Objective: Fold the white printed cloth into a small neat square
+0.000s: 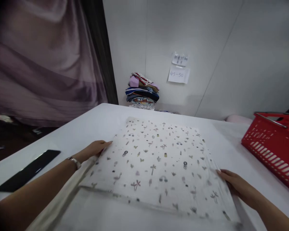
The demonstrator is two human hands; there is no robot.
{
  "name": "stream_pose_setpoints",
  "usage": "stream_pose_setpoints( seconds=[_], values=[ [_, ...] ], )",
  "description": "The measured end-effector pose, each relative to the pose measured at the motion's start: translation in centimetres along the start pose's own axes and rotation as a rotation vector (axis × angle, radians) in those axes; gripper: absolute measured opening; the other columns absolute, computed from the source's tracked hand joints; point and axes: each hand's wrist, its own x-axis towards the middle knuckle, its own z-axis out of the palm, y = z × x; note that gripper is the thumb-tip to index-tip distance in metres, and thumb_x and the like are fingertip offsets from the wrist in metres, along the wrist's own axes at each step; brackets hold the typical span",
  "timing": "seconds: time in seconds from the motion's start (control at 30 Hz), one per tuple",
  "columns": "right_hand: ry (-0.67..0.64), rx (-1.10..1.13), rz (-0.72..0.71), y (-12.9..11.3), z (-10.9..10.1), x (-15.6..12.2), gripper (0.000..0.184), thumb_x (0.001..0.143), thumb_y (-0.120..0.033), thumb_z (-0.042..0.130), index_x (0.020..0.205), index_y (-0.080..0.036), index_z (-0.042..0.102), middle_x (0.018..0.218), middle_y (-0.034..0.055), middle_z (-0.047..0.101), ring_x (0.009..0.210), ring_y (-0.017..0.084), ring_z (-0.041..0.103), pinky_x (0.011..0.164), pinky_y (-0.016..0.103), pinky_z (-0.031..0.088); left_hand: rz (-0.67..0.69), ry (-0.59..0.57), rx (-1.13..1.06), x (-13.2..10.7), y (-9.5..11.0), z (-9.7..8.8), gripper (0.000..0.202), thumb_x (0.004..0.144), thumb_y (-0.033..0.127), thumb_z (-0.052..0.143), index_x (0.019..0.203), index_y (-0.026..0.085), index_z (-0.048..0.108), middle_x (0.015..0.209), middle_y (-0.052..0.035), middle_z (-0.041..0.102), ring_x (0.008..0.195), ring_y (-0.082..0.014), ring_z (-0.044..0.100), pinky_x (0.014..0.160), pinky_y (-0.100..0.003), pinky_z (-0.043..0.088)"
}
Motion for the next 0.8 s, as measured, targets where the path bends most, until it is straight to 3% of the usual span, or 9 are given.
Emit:
stream_pose_setpoints(
  seconds=[0.07, 0.13, 0.23, 0.3, 0.43, 0.57, 0.63, 0.7, 0.8],
  values=[
    [-0.07, 0.069, 0.099, 1.7, 0.1, -2.7, 0.068, 0.065, -0.053, 0.07, 0.121, -0.017, 0.055, 0.118, 0.0157, 0.06, 0.099, 0.031, 0.062, 0.075, 0.034, 0.057, -0.005, 0.001, -0.004, -2.8, -1.4, 0.3, 0.054, 0.065, 0.066, 0.053, 0.081, 0.016, 0.063, 0.07, -0.0064, 0.064, 0.059, -0.02, 0.059, 0.052, -0.029, 0.046],
    [-0.058, 0.133, 0.166, 2.9, 0.4, -5.1, 0.078, 0.067, -0.05, 0.07, 0.132, -0.015, 0.043, 0.13, 0.0157, 0.05, 0.109, 0.029, 0.056, 0.076, 0.03, 0.057, 0.004, 0.034, 0.028, -5.2, -2.4, 0.9, 0.056, 0.065, 0.064, 0.055, 0.092, 0.015, 0.063, 0.077, -0.0071, 0.067, 0.062, -0.0206, 0.061, 0.055, -0.029, 0.047],
    [-0.028, 0.224, 0.151, 3.7, 1.2, -7.8, 0.09, 0.068, -0.04, 0.073, 0.14, -0.014, 0.027, 0.142, 0.0148, 0.037, 0.117, 0.028, 0.05, 0.072, 0.03, 0.059, 0.038, 0.13, 0.117, -7.2, -3.6, 1.9, 0.058, 0.066, 0.056, 0.06, 0.107, 0.015, 0.06, 0.09, -0.0085, 0.068, 0.074, -0.0219, 0.063, 0.064, -0.029, 0.048],
    [-0.008, 0.264, 0.092, 3.7, 1.8, -9.1, 0.094, 0.065, -0.032, 0.077, 0.141, -0.013, 0.025, 0.142, 0.0156, 0.035, 0.113, 0.027, 0.053, 0.067, 0.029, 0.06, 0.083, 0.199, 0.183, -7.6, -4.2, 2.4, 0.053, 0.067, 0.048, 0.062, 0.11, 0.017, 0.058, 0.094, -0.0079, 0.068, 0.084, -0.0221, 0.063, 0.071, -0.028, 0.047],
    [0.008, 0.218, 0.052, 3.3, 2.9, -11.2, 0.091, 0.063, -0.028, 0.079, 0.138, -0.012, 0.032, 0.121, 0.016, 0.055, 0.083, 0.02, 0.063, 0.055, 0.023, 0.058, 0.128, 0.268, 0.245, -7.8, -5.3, 2.8, 0.046, 0.073, 0.041, 0.058, 0.114, 0.019, 0.056, 0.099, -0.0067, 0.067, 0.097, -0.0217, 0.06, 0.081, -0.028, 0.045],
    [0.06, 0.008, 0.004, 3.4, 3.3, -12.0, 0.082, 0.069, -0.036, 0.072, 0.137, -0.013, 0.033, 0.089, 0.0103, 0.065, 0.059, 0.017, 0.059, 0.053, 0.029, 0.056, 0.116, 0.285, 0.287, -8.9, -5.8, 2.9, 0.054, 0.076, 0.044, 0.055, 0.123, 0.017, 0.048, 0.109, -0.0107, 0.063, 0.102, -0.0248, 0.058, 0.085, -0.032, 0.043],
    [0.127, -0.235, -0.068, 3.8, 3.2, -11.9, 0.077, 0.072, -0.043, 0.066, 0.136, -0.013, 0.036, 0.083, 0.009, 0.064, 0.06, 0.02, 0.06, 0.058, 0.035, 0.055, 0.11, 0.314, 0.313, -9.8, -5.6, 3.1, 0.055, 0.079, 0.043, 0.052, 0.126, 0.015, 0.046, 0.112, -0.0128, 0.062, 0.104, -0.027, 0.056, 0.086, -0.036, 0.043],
    [0.268, -0.544, -0.228, 4.2, 3.2, -11.6, 0.07, 0.075, -0.046, 0.059, 0.134, -0.013, 0.04, 0.087, 0.0112, 0.064, 0.074, 0.026, 0.062, 0.068, 0.042, 0.053, 0.163, 0.409, 0.345, -10.9, -5.2, 3.6, 0.052, 0.081, 0.04, 0.051, 0.124, 0.013, 0.048, 0.115, -0.0153, 0.059, 0.106, -0.0293, 0.054, 0.088, -0.04, 0.042],
    [0.475, -0.801, -0.614, 4.2, 4.6, -11.8, 0.048, 0.082, -0.041, 0.046, 0.122, -0.014, 0.052, 0.108, 0.0156, 0.059, 0.102, 0.031, 0.055, 0.083, 0.046, 0.047, 0.409, 0.555, 0.372, -13.0, -3.8, 5.4, 0.04, 0.084, 0.034, 0.049, 0.117, 0.01, 0.053, 0.118, -0.0175, 0.054, 0.108, -0.0302, 0.05, 0.09, -0.043, 0.04]
  ],
)
